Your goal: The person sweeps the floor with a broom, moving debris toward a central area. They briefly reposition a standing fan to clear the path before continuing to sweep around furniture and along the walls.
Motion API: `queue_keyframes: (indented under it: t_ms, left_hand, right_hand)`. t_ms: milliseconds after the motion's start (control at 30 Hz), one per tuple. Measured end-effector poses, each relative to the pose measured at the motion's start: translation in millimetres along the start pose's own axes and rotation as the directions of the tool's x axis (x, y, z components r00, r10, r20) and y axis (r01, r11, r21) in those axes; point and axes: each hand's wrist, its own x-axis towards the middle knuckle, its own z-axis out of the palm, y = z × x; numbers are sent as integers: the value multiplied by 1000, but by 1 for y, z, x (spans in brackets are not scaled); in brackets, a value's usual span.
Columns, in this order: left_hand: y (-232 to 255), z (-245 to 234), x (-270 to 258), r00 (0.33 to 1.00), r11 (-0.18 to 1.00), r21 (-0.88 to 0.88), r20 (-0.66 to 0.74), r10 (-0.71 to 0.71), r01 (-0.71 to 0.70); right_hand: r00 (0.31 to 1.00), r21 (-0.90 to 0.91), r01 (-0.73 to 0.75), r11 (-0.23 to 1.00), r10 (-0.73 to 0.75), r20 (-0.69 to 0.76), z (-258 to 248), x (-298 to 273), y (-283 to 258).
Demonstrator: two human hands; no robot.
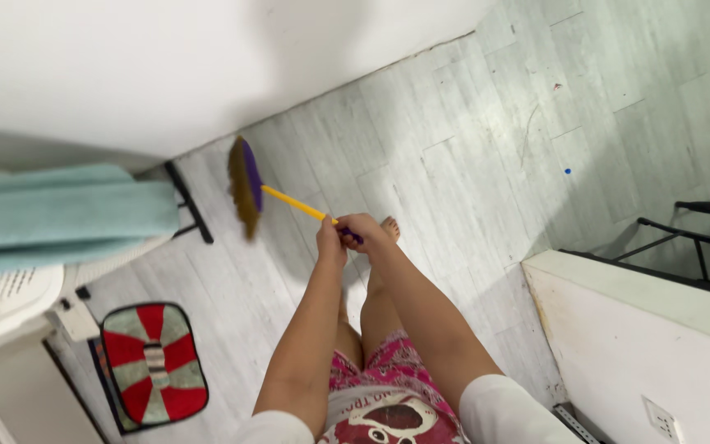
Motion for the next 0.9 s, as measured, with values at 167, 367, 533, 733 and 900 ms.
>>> queue_keyframes:
  t_ms: [167, 367, 533, 733, 900]
  left_hand:
    - [-31, 73, 18, 955, 982, -2, 235, -182, 188]
    - [-61, 198, 6, 936, 957, 177, 232, -266, 228]
    - [-72, 263, 3, 968, 951, 269, 153, -200, 154]
    - [-107, 307, 17, 946, 951, 232, 205, -252, 203]
    - [-129, 336, 34, 905, 944, 215, 294, -308, 252]
  right_hand:
    - [931, 16, 168, 986, -154, -331, -115, 38, -72]
    - [728, 58, 446, 893, -325, -603, -233, -21, -152]
    - [786, 156, 495, 855, -364, -501, -240, -100, -166]
    - [974, 498, 220, 839, -221, -57, -274, -126, -163]
    - [938, 241, 156, 958, -67, -339, -309, -58, -197]
